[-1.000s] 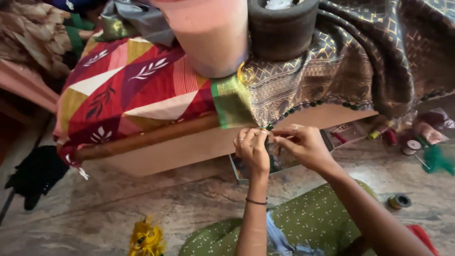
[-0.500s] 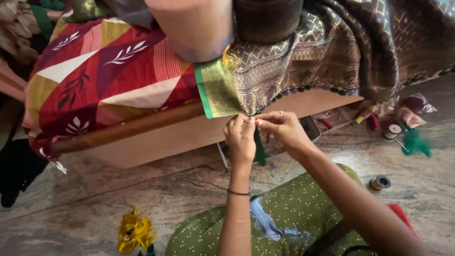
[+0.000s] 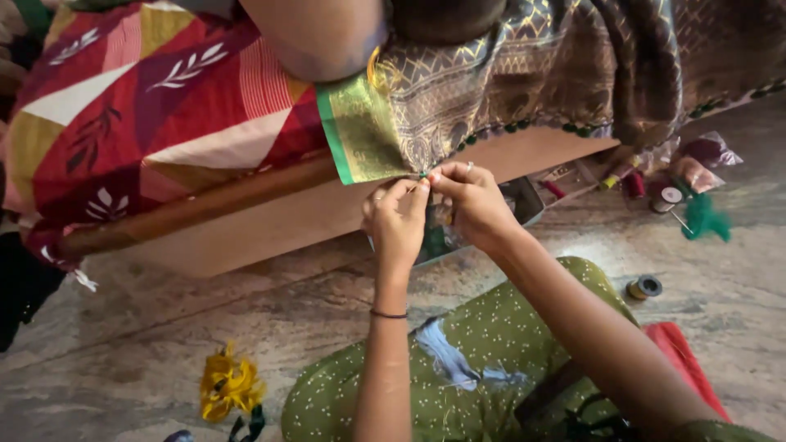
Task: Attaching decorative ribbons and beads to the border of a sari fabric.
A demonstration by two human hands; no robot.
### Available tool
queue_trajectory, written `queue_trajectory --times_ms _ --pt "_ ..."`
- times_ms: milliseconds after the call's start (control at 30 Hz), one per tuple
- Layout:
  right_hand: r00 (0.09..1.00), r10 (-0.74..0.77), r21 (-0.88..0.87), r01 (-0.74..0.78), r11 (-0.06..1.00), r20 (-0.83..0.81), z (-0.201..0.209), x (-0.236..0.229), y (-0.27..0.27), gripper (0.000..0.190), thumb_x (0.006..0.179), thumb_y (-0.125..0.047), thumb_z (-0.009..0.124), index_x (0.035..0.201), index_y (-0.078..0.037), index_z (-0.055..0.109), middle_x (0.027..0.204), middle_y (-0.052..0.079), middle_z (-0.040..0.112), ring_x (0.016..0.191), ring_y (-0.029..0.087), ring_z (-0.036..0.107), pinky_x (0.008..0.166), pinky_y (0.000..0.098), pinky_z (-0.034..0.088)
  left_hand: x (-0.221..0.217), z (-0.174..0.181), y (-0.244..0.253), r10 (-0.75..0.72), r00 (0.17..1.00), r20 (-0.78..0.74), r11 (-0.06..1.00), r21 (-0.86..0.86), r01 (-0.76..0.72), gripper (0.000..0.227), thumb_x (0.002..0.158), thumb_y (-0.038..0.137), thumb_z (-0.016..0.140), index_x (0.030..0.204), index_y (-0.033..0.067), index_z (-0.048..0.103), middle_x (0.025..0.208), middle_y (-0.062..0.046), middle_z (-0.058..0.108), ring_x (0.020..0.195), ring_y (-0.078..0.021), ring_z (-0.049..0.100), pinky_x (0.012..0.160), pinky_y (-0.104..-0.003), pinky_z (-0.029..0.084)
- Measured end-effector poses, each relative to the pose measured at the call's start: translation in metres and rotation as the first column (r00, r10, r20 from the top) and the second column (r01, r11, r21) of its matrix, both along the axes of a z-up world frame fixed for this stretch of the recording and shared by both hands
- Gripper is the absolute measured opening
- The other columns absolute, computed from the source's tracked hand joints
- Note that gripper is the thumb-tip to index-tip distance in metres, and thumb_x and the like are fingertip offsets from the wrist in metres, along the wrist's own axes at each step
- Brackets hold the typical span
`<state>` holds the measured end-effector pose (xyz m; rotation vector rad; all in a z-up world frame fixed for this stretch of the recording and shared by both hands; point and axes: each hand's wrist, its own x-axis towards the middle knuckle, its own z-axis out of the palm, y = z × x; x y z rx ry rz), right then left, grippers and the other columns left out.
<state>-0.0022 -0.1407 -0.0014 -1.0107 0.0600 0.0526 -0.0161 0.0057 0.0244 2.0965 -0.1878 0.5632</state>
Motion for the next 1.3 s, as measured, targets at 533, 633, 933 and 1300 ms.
queue_trajectory --times_ms 533,633,933,1300 --pt "0.980 -0.101 -0.250 0.143 0.958 0.171 0.029 -0.023 0.007 0.009 0.099 -0.009 0.067 0.100 -0.001 0.068 0.087 0.005 0.073 0.075 0.006 0.068 0.056 0.0206 0.050 -0.018 0.050 0.020 -0.204 0.960 0.193 0.841 0.537 0.071 0.010 0.100 0.012 0.063 0.104 0.0071 0.071 0.102 -0.010 0.072 0.092 -0.0278 0.072 0.077 -0.041 0.057" --pt "0.990 -0.080 -0.089 0.091 0.992 0.120 0.028 -0.028 0.012 0.007 0.099 -0.008 0.066 0.101 -0.001 0.069 0.089 0.006 0.075 0.080 0.008 0.070 0.061 0.0198 0.049 -0.017 0.053 0.017 -0.133 0.970 0.205 0.966 0.245 0.081 0.007 0.098 0.012 0.068 0.098 0.0049 0.071 0.097 -0.013 0.072 0.084 -0.0321 0.069 0.071 -0.041 0.055" --pt "0.914 -0.161 -0.348 0.298 0.889 0.373 0.035 -0.036 0.018 0.006 0.102 -0.003 0.068 0.101 0.001 0.064 0.102 0.002 0.066 0.085 0.007 0.067 0.067 0.0201 0.052 0.003 0.034 0.025 -0.417 0.909 -0.013 0.874 -0.280 0.397 0.009 0.093 0.010 0.074 0.099 0.0047 0.078 0.091 -0.005 0.074 0.066 -0.0098 0.068 0.060 -0.025 0.052" --pt "0.673 -0.215 -0.478 0.680 0.556 0.708 0.031 -0.042 0.035 0.017 0.097 0.012 0.070 0.111 0.003 0.073 0.105 0.009 0.066 0.096 0.013 0.068 0.081 0.0225 0.055 -0.015 0.050 0.030 -0.274 0.825 0.494 0.895 0.444 0.032 0.012 0.096 0.011 0.077 0.107 0.0069 0.074 0.103 -0.006 0.068 0.082 -0.0255 0.069 0.072 -0.039 0.056"
